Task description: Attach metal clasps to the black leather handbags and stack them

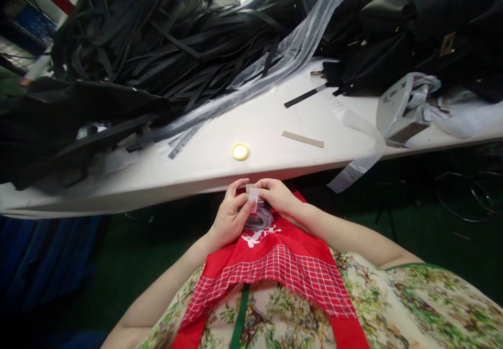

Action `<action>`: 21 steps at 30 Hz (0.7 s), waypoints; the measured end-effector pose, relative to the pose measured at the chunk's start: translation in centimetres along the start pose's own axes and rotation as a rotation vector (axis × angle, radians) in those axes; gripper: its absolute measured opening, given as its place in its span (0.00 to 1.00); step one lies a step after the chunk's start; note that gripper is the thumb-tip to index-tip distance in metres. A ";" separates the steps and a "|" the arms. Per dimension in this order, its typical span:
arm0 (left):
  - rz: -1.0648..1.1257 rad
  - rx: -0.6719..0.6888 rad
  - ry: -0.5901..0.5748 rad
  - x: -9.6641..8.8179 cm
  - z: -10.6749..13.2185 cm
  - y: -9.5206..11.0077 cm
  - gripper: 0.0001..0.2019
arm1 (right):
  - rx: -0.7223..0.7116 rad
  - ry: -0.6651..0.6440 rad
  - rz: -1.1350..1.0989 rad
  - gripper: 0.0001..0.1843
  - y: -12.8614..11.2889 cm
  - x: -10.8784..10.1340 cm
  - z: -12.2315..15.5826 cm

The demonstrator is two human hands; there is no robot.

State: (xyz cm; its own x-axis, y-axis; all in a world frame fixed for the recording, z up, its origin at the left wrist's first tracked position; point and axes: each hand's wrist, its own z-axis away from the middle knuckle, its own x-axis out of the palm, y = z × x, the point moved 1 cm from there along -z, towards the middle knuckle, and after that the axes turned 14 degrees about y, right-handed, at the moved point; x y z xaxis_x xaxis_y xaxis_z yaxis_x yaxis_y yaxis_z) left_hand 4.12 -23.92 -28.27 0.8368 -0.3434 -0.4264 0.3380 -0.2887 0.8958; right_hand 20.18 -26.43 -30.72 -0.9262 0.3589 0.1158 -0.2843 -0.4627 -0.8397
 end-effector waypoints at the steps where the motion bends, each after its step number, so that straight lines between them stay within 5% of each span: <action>1: 0.029 -0.040 -0.004 0.1 -0.1 -0.1 0.14 | -0.080 0.045 0.030 0.12 -0.1 0.0 0.2; 6: 0.152 -0.234 0.036 1.0 -0.2 -0.5 0.15 | -0.272 0.069 0.193 0.12 -0.8 -0.4 0.6; 15: 0.152 -0.201 0.214 1.8 0.2 -0.4 0.11 | -0.159 -0.177 0.178 0.15 -2.6 -1.6 -0.1; 21: 0.102 -0.193 0.211 1.9 0.7 -0.5 0.14 | -0.113 -0.239 0.345 0.13 -3.8 -1.6 -0.5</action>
State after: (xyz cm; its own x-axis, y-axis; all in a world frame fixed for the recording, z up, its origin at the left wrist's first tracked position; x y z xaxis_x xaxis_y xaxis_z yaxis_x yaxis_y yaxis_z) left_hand 5.23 -25.04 -29.59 0.9350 -0.1625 -0.3152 0.3058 -0.0805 0.9487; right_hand 22.86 -24.85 -27.99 -0.9973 -0.0053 -0.0737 0.0689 -0.4267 -0.9017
